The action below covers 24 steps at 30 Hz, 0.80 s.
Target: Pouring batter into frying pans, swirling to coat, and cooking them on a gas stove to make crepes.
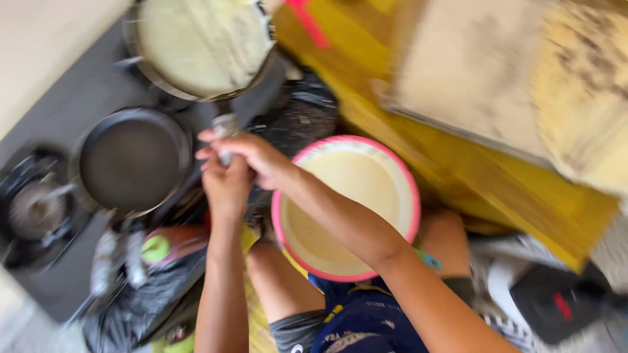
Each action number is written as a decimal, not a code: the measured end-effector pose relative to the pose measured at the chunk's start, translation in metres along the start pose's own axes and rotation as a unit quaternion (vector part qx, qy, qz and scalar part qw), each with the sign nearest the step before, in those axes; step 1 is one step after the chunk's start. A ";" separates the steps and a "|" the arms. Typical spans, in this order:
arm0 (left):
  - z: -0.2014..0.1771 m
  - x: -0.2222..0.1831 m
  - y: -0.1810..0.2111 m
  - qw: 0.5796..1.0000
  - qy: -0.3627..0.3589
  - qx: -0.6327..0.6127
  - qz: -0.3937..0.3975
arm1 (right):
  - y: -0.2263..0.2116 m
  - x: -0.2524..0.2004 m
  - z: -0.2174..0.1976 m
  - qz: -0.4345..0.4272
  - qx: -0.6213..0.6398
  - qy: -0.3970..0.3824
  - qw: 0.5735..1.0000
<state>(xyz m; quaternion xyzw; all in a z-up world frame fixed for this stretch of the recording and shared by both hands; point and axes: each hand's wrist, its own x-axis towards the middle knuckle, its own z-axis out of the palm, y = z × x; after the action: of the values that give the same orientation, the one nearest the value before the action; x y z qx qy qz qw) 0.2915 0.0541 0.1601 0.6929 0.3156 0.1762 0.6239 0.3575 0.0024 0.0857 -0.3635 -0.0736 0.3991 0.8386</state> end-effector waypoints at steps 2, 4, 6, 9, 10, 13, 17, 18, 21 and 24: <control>0.027 -0.046 0.021 0.997 -0.054 0.033 0.043 | -0.036 -0.047 -0.015 -0.027 0.056 -0.057 0.996; 0.054 -0.090 0.028 0.984 -0.156 0.026 0.082 | -0.087 -0.123 -0.015 -0.043 0.058 -0.065 0.995; 0.082 -0.139 0.029 0.957 -0.283 0.046 0.044 | -0.122 -0.198 -0.051 -0.059 0.054 -0.004 0.997; 0.115 -0.194 0.023 0.887 -0.441 0.134 -0.019 | -0.169 -0.309 -0.089 -0.078 0.046 0.201 0.976; 0.125 -0.211 0.018 0.852 -0.482 0.200 -0.043 | -0.182 -0.347 -0.101 -0.085 0.040 0.347 0.933; 0.143 -0.245 0.020 0.783 -0.549 0.242 -0.163 | -0.177 -0.467 -0.201 -0.140 -0.053 0.417 0.897; 0.160 -0.269 -0.013 0.733 -0.572 0.331 -0.160 | -0.201 -0.560 -0.243 -0.196 -0.087 0.548 0.809; 0.162 -0.274 -0.022 0.736 -0.581 0.284 -0.200 | -0.208 -0.576 -0.245 -0.217 -0.055 0.505 0.834; 0.171 -0.284 -0.038 0.746 -0.580 0.225 -0.238 | -0.225 -0.596 -0.263 -0.227 -0.010 0.440 0.869; 0.172 -0.287 -0.047 0.756 -0.568 0.214 -0.243 | -0.265 -0.579 -0.278 -0.215 0.037 0.373 0.902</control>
<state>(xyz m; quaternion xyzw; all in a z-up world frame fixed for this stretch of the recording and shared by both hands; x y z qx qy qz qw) 0.1789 -0.2631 0.1299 0.6813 0.0902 -0.4797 0.5455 0.2467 -0.6797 0.1579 -0.4299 0.1834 0.0464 0.8828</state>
